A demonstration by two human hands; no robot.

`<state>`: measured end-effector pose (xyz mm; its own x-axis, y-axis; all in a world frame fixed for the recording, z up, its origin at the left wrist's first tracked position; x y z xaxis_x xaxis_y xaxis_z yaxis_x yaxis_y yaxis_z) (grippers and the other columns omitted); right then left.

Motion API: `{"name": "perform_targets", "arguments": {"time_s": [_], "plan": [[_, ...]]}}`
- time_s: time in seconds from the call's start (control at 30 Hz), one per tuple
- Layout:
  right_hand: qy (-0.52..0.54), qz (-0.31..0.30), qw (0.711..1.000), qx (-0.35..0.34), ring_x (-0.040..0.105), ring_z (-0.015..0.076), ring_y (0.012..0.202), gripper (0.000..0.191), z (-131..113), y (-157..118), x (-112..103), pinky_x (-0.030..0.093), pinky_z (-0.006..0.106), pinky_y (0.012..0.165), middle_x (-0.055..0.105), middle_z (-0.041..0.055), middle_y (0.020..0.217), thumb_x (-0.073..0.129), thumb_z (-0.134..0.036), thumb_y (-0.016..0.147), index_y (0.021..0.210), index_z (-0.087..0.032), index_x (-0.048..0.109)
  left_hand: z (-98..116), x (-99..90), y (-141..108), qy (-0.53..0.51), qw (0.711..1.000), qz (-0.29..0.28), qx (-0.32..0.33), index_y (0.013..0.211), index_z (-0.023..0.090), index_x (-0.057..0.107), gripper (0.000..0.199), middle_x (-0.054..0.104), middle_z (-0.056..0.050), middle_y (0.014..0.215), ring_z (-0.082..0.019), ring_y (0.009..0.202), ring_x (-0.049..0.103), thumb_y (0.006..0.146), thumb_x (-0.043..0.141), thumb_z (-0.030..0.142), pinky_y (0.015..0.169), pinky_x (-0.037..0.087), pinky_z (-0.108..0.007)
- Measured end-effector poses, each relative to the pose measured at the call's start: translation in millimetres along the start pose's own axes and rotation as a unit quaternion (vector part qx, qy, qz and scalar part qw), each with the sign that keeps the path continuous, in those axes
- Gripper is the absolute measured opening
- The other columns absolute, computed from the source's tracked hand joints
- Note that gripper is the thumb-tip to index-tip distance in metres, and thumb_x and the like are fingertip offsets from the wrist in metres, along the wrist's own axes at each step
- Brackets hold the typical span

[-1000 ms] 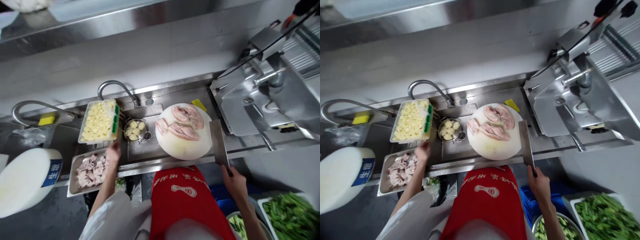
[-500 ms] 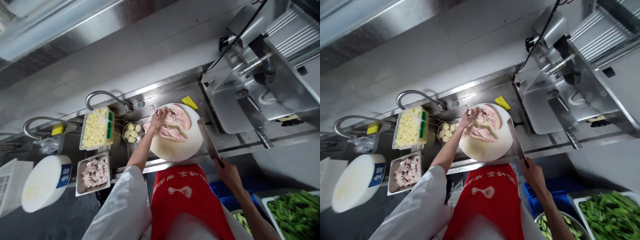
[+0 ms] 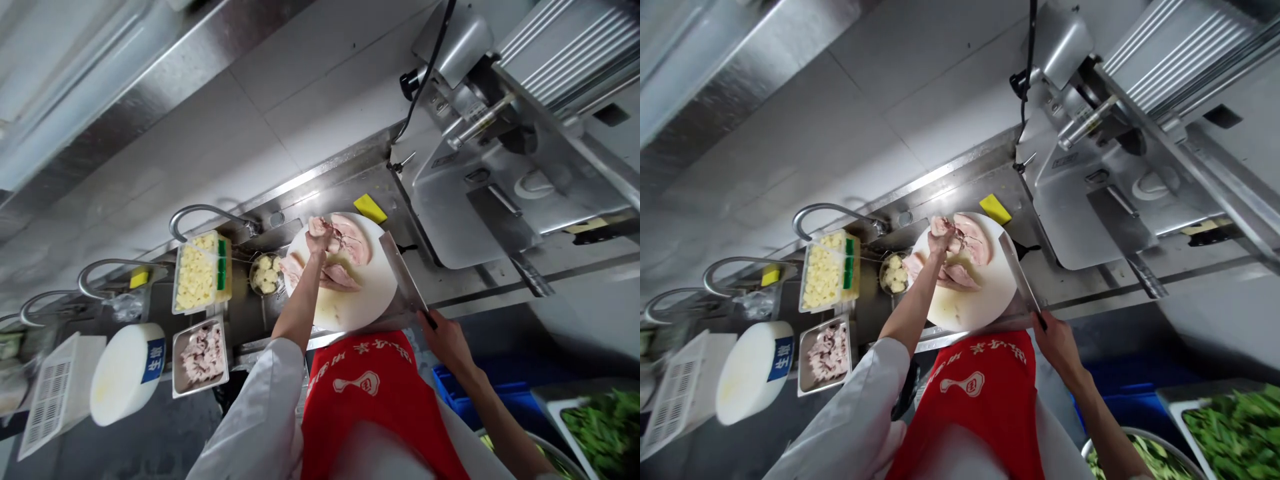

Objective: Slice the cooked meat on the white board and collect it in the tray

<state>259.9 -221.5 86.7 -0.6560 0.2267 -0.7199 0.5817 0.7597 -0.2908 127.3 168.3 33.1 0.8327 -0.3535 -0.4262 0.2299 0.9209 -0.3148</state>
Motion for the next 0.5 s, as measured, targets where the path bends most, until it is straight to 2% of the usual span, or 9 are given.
{"name": "perform_targets", "arguments": {"time_s": [0.1,0.2,0.23,0.3,0.4,0.43,0.5], "plan": [[0.001,0.001,1.0,-0.008,0.065,0.023,0.056,0.044,4,9,-3,0.034,0.028,0.054,0.068,0.0107,0.061,0.036,-0.052,0.092,0.079,-0.021,0.065,4,-12.0,-8,-0.04,0.997,0.062,-0.018,0.142,0.016,0.031,0.066,0.057,-0.018,0.137,-0.021,0.116,0.064,0.089,0.065,0.037,0.091,0.056,-0.035],[0.008,-0.001,1.0,-0.006,0.065,0.0232,0.057,0.044,7,14,-4,0.034,0.028,0.054,0.068,0.0105,0.061,0.037,-0.052,0.092,0.081,-0.021,0.065,19,-35.6,-10,-0.099,0.994,0.035,0.034,0.141,0.019,0.037,0.065,0.057,-0.014,0.139,-0.02,0.118,0.063,0.087,0.069,0.037,0.096,0.055,-0.036],[0.01,-0.004,1.0,-0.002,0.065,0.0232,0.058,0.043,8,14,-4,0.034,0.028,0.055,0.068,0.0105,0.062,0.038,-0.052,0.092,0.08,-0.021,0.064,27,-42.0,-10,-0.119,0.991,0.001,0.063,0.138,0.02,0.042,0.066,0.059,-0.012,0.136,-0.021,0.117,0.063,0.083,0.073,0.038,0.098,0.054,-0.037],[0.01,-0.009,1.0,0.007,0.066,0.0232,0.06,0.04,10,16,-4,0.035,0.028,0.056,0.068,0.0106,0.063,0.039,-0.051,0.091,0.078,-0.022,0.063,45,-46.8,-6,-0.119,0.982,-0.103,0.101,0.133,0.019,0.052,0.072,0.066,-0.01,0.126,-0.024,0.113,0.065,0.071,0.084,0.036,0.099,0.053,-0.04],[0.009,-0.022,1.0,0.008,0.065,0.023,0.059,0.039,10,19,-5,0.035,0.029,0.057,0.068,0.0104,0.062,0.039,-0.05,0.091,0.076,-0.022,0.062,69,-31.7,3,-0.033,0.956,-0.269,0.111,0.129,0.014,0.058,0.082,0.071,-0.01,0.11,-0.029,0.107,0.067,0.056,0.092,0.028,0.097,0.053,-0.042],[0.008,-0.024,1.0,0.006,0.065,0.0231,0.059,0.04,10,20,-6,0.035,0.029,0.057,0.068,0.0103,0.062,0.038,-0.05,0.091,0.076,-0.022,0.062,74,-23.5,6,-0.003,0.947,-0.3,0.116,0.128,0.012,0.059,0.083,0.072,-0.009,0.106,-0.03,0.106,0.067,0.054,0.093,0.027,0.096,0.053,-0.042],[0.009,-0.022,1.0,0.0,0.065,0.0234,0.059,0.041,10,20,-7,0.035,0.029,0.056,0.068,0.0103,0.062,0.037,-0.051,0.091,0.078,-0.022,0.063,82,-9.1,12,0.04,0.933,-0.328,0.14,0.127,0.012,0.061,0.081,0.072,-0.009,0.104,-0.032,0.106,0.066,0.054,0.092,0.026,0.095,0.053,-0.041]]}}
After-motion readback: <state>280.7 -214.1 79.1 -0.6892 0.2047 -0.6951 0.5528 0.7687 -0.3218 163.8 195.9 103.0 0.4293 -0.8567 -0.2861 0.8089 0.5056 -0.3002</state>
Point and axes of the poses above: each hand's wrist, its own y-axis towards the middle knuckle, its own x-axis out of the palm, z = x × y, the point moved 1 cm from there along y, towards the middle knuckle
